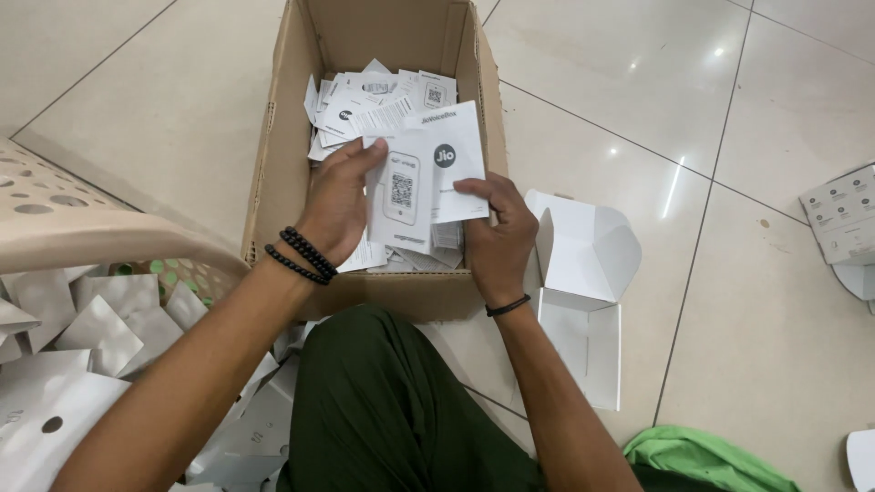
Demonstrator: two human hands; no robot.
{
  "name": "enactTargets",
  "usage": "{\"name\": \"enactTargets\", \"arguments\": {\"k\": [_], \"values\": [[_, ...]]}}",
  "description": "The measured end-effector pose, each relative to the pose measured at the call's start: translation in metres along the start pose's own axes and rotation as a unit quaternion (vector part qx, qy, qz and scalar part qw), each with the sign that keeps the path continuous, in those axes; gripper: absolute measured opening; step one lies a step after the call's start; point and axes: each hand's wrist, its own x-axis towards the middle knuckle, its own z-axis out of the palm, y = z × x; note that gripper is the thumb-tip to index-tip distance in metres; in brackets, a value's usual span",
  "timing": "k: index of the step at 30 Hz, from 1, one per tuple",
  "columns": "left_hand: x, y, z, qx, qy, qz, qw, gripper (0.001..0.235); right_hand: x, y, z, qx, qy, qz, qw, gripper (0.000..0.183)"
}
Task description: The person places instruction manuals into product boxes and closes them.
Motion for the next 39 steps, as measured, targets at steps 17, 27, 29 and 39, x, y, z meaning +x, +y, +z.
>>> {"name": "enactTargets", "arguments": {"k": [17,27,29,39], "values": [[0.081,-0.044,-0.058,0.605,0.065,0.130,0.783,0.025,0.014,-0.003,0.001,0.273,-0.004,0.220,0.936,0.089],[0.121,-0.090,-0.116,0.928,-0.122,0.065,0.347,0.012,-0.005,-0.011,-0.030,0.260,0.004,0.249,0.933,0.070],[0.130,-0.097,-0.123,0.924,-0.115,0.075,0.357,0.011,-0.008,-0.008,-0.036,0.242,0.008,0.253,0.937,0.066],[0.061,-0.022,-0.029,0.751,0.003,0.073,0.656,0.018,-0.016,0.002,-0.063,0.229,0.048,0.258,0.937,0.031]]}}
